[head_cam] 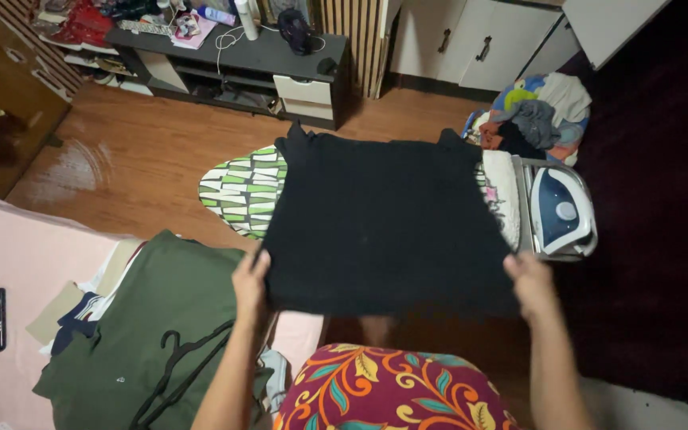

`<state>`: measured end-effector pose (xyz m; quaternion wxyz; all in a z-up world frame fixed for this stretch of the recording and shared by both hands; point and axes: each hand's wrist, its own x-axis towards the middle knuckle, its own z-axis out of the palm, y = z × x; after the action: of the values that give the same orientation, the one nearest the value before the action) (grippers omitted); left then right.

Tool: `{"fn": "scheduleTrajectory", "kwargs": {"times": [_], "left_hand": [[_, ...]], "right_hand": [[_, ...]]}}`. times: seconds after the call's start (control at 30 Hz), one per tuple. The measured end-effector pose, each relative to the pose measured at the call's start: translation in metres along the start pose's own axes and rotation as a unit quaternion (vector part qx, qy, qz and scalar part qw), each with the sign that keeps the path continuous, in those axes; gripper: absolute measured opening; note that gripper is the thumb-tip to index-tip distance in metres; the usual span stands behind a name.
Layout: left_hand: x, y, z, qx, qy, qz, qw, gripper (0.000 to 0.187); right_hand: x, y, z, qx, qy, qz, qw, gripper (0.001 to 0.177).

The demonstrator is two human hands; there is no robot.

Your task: Ironing a black t-shirt on an ironing board.

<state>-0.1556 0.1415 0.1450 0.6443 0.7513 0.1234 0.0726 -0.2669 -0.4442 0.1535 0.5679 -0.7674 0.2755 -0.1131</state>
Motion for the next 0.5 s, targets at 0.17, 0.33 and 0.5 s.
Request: {"fn": "scheduleTrajectory", "kwargs": {"times": [0.17, 0.33, 0.5], "left_hand": [[-0.035, -0.15, -0.008, 0.006, -0.036, -0.11, 0.993, 0.059], [-0.021, -0.107, 0.019, 0.41, -0.027, -0.053, 0.91, 0.037], [0.058, -0.082, 0.073, 0.336, 0.049, 0.255, 0.906, 0.029]], "right_hand": [[-0.028, 0.129, 0.028, -0.166, -0.003, 0.059, 0.984, 0.023], [-0.021, 0.129, 0.059, -0.334, 0.026, -0.018, 0.942, 0.019], [0.061, 0.084, 0.096, -0.35, 0.128, -0.204, 0.905, 0.016]]}}
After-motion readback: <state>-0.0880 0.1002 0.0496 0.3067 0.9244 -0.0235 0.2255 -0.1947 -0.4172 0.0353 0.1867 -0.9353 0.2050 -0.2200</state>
